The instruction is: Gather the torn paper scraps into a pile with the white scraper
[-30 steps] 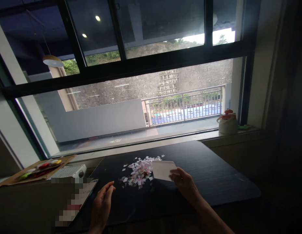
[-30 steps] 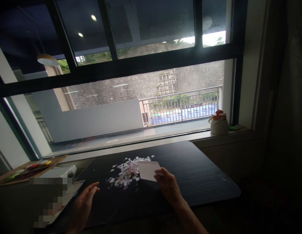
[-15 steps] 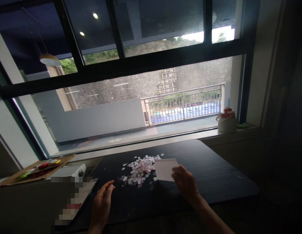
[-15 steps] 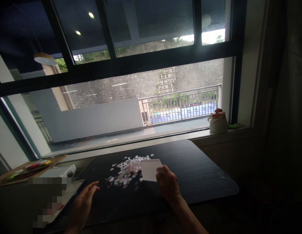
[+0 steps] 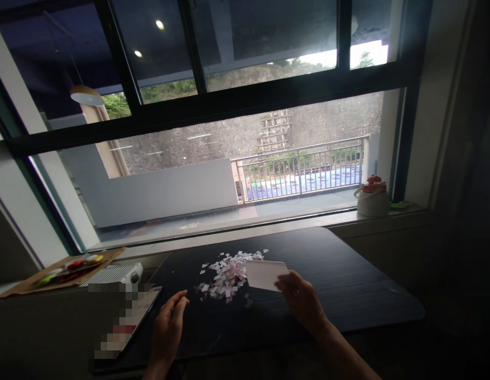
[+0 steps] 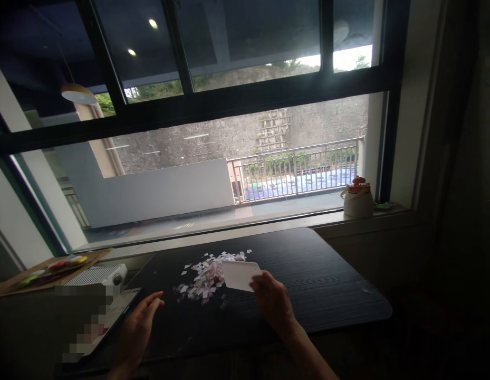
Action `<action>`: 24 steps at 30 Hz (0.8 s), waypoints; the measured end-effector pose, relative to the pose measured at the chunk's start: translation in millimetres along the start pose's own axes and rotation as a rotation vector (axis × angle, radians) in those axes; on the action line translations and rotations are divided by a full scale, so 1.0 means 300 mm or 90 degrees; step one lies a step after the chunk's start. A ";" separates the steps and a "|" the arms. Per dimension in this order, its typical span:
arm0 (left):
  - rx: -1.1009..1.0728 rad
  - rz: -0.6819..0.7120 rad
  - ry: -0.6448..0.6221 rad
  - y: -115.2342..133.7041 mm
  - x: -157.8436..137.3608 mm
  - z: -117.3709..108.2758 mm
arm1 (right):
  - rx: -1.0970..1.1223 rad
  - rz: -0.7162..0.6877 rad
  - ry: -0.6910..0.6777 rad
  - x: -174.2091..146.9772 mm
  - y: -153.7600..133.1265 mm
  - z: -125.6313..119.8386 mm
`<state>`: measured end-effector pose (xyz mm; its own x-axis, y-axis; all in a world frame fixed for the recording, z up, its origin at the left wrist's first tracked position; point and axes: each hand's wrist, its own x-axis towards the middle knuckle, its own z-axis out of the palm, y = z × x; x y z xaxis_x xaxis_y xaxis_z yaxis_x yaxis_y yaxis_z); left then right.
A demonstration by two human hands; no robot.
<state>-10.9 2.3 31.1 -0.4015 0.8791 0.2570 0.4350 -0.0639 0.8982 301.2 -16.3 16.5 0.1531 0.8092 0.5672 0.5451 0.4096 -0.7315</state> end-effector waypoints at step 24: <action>-0.011 0.005 0.006 -0.009 0.001 0.003 | 0.033 -0.028 -0.054 0.028 -0.031 0.083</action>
<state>-11.3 3.2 28.5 -0.4053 0.8743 0.2670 0.4241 -0.0789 0.9022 276.9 -3.0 18.6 0.0582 0.8220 0.5665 0.5059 0.4649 -0.7266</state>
